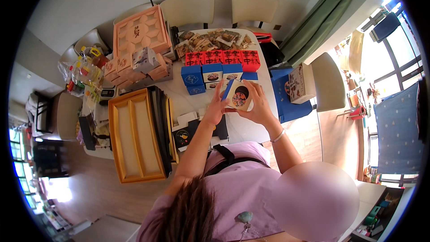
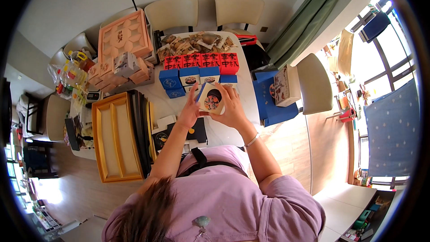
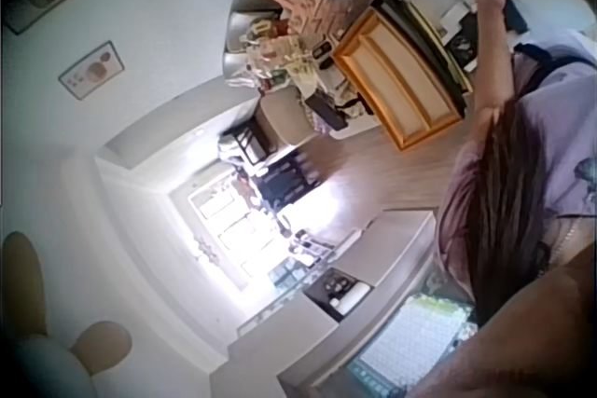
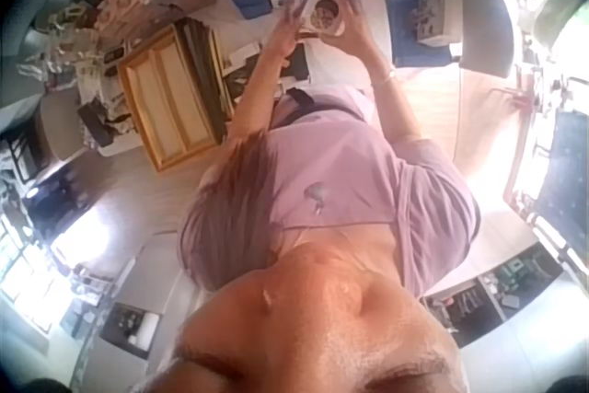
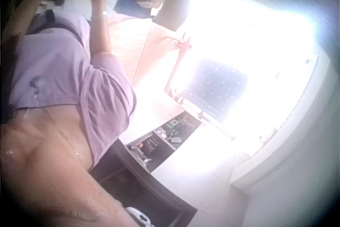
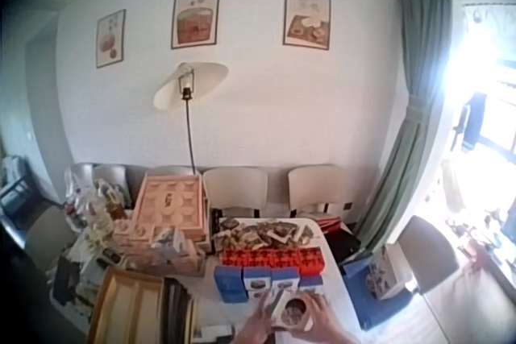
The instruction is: The person assembles small blue and black cardboard boxes by hand. They fold the flaps of the flat-packed boxes into shape and place them on a table alongside other assembled boxes and packaging materials.
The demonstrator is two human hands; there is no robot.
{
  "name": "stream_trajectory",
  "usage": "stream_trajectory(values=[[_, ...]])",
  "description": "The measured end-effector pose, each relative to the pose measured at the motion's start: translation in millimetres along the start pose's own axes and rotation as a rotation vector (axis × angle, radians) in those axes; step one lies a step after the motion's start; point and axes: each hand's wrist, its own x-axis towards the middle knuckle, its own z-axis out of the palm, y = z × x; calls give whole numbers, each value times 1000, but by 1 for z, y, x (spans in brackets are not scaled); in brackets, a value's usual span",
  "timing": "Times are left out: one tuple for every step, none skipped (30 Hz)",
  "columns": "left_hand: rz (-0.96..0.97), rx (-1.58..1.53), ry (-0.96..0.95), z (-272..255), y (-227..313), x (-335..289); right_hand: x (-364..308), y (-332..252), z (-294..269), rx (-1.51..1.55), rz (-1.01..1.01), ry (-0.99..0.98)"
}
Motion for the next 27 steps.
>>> stream_trajectory(values=[[-75, 59, 55, 9, 12, -2, -1, -1, 0, 11, -3, -19], [-9, 149, 8, 6, 9, 1, -2, -2, 0, 22, -5, -38], [58, 239, -40, 0, 3, 4, -3, -4, -1, 33, -7, -57], [124, 329, -90, 0, 2, 6, -3, -4, -1, 60, -5, -64], [161, 349, -106, -1, 1, 7, -3, -5, -2, 87, -2, -71], [198, 368, -122, -2, 1, 7, -4, -4, -2, 114, 0, -78], [231, 389, -143, -1, 3, 8, -5, -3, -2, 152, 16, -78], [195, 385, -145, -1, 4, 8, -6, -1, -2, 191, 31, -78], [159, 382, -146, 0, 6, 7, -7, 2, -2, 230, 45, -78], [128, 378, -145, 1, 8, 6, -8, 5, -2, 278, 64, -93], [125, 443, -112, -3, 4, 9, -9, 9, -1, 325, 82, -110], [122, 508, -79, -10, -2, 12, -10, 14, 0, 374, 100, -127], [117, 571, -45, -12, -5, 14, -12, 18, 2, 396, 127, -146], [112, 528, -27, -14, -8, 14, -14, 22, 5, 419, 154, -165], [106, 484, -10, -16, -12, 13, -16, 26, 8, 442, 181, -185], [98, 441, 6, -14, -14, 12, -20, 28, 12, 535, 266, -144], [40, 283, 39, -12, -16, 11, -23, 30, 17, 628, 352, -101], [-18, 125, 73, -10, -18, 10, -25, 32, 22, 719, 438, -57], [-77, -32, 107, -8, -20, 8, -26, 36, 30, 807, 515, 18], [-133, -84, 76, -7, -25, 7, -26, 39, 39, 892, 590, 96], [-190, -137, 45, -6, -31, 7, -27, 42, 45, 975, 665, 176], [-247, -189, 13, -3, -34, 8, -28, 44, 48, 940, 695, 153], [-246, -209, 16, 0, -35, 8, -29, 46, 51, 905, 724, 131], [-260, -212, 59, -2, -36, 10, -30, 49, 53, 870, 753, 109], [-275, -215, 104, -8, -38, 12, -32, 56, 53, 845, 783, 35], [-289, -218, 149, -14, -38, 14, -32, 65, 50, 819, 812, -39], [-345, -174, 192, -22, -36, 17, -34, 74, 46, 792, 839, -113]])
